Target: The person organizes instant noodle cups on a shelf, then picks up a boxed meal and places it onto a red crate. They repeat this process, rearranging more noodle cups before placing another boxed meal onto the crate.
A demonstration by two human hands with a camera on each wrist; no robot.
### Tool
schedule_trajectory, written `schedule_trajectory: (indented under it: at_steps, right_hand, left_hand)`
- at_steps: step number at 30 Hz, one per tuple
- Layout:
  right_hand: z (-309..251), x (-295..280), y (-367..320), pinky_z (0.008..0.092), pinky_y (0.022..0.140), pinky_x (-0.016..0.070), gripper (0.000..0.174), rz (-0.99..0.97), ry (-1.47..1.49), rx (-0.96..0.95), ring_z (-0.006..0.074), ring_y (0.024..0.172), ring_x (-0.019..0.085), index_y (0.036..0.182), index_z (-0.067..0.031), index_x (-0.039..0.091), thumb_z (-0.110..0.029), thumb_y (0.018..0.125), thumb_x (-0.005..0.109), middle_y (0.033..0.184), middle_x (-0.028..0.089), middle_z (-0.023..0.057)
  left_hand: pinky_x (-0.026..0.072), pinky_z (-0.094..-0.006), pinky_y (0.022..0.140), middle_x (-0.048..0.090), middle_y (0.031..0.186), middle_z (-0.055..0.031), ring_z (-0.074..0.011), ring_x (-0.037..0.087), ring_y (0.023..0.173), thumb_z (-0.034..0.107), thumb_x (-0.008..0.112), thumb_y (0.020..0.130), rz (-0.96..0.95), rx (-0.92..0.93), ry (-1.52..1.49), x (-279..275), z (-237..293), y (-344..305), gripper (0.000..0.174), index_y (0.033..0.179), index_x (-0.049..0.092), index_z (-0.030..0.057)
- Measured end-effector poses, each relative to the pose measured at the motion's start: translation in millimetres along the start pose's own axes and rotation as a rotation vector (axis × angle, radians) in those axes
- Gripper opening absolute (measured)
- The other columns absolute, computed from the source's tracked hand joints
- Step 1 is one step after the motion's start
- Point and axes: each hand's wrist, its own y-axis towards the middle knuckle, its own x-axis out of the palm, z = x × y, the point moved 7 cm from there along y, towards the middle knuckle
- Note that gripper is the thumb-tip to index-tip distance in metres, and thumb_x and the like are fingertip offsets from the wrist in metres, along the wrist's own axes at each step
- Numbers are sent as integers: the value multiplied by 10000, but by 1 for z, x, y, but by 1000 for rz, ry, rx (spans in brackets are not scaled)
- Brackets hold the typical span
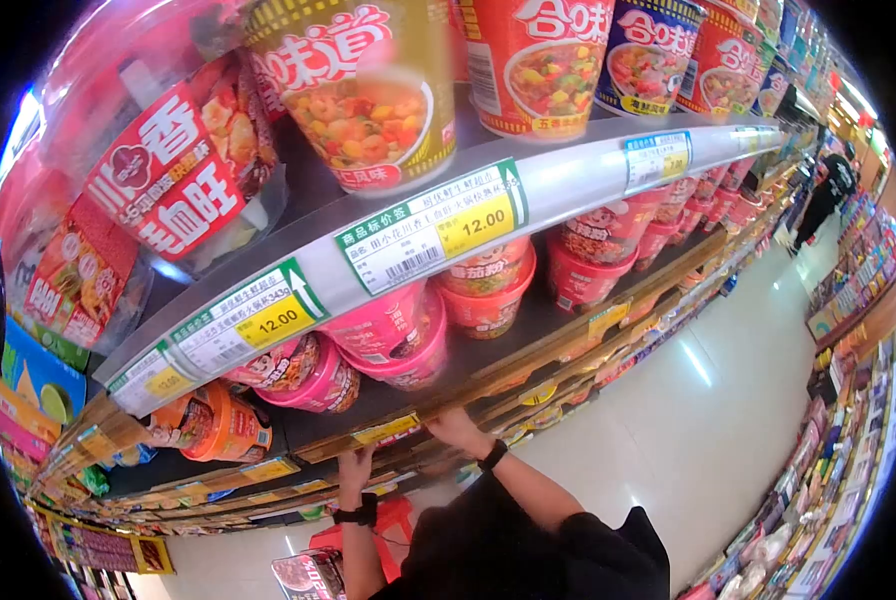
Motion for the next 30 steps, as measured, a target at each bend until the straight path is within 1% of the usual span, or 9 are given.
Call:
schedule_trajectory:
  at_steps: [1, 4, 8, 11, 14, 16, 19, 23, 30]
  right_hand:
    - [1, 0, 1, 436, 764, 477, 166, 38, -31, -8, 381, 864, 592, 933, 27, 603, -19, 776, 573, 899, 620, 217]
    - [-4, 1, -3, 449, 749, 476, 171, 270, -114, -233, 402, 866, 585, 932, 30, 598, -6, 769, 561, 910, 611, 237]
    - [-12, 3, -17, 459, 746, 473, 222, 292, -181, -105, 416, 876, 571, 993, 16, 571, -39, 780, 600, 914, 600, 236]
    - [2, 15, -25, 472, 782, 455, 309, 407, -97, -19, 442, 908, 540, 1054, 34, 518, -72, 789, 636, 981, 559, 261]
    - [-28, 13, -34, 491, 818, 430, 390, 649, -498, -281, 458, 928, 508, 1086, 58, 475, -112, 792, 667, 1042, 505, 284]
    - [-30, 17, -37, 495, 838, 418, 390, 610, -565, -196, 461, 949, 496, 1064, 76, 489, -127, 788, 674, 1068, 491, 294]
    - [-23, 25, -27, 496, 842, 417, 372, 528, -496, -229, 450, 956, 504, 1053, 65, 525, -137, 780, 677, 1064, 510, 280]
    - [-9, 34, -8, 491, 843, 422, 335, 415, -482, -322, 427, 953, 528, 1062, 10, 582, -141, 773, 659, 1037, 570, 223]
    - [28, 67, 20, 466, 888, 434, 284, 279, -564, -399, 356, 1017, 567, 1036, -83, 633, -205, 779, 636, 1003, 644, 140]
  left_hand:
    - [480, -378, 714, 657, 828, -136, -273, 612, 747, 224, 667, 879, -198, -157, 74, 9, -19, 0, 258, 968, 649, -17]
    - [481, -427, 770, 655, 904, -175, -290, 631, 864, 252, 603, 919, -109, 39, 47, 3, -15, 3, 285, 1032, 628, -9]
    - [485, -444, 783, 677, 950, -180, -314, 639, 911, 263, 550, 944, -143, 96, 86, 15, -35, 9, 300, 1034, 634, -11]
    - [478, -454, 815, 668, 1061, -181, -343, 630, 964, 252, 530, 946, -285, -54, 34, 27, -50, 21, 301, 1047, 633, -12]
    - [482, -450, 790, 674, 987, -182, -331, 644, 907, 246, 532, 934, -45, 149, 1, 28, -52, 23, 291, 1041, 629, -6]
    - [482, -430, 778, 671, 890, -186, -318, 652, 872, 263, 528, 935, 110, 339, 64, 23, -35, 24, 286, 1007, 629, 5]
    - [483, -414, 772, 667, 867, -191, -315, 655, 856, 251, 524, 937, -105, 139, 84, 33, -48, 30, 273, 992, 627, 4]
    - [478, -404, 777, 672, 860, -187, -311, 657, 857, 249, 531, 936, -147, 346, 199, 43, -49, 47, 275, 996, 628, -1]
    - [472, -412, 808, 672, 898, -188, -323, 644, 903, 276, 539, 930, -190, 234, 242, 32, -45, 75, 296, 1015, 632, 8]
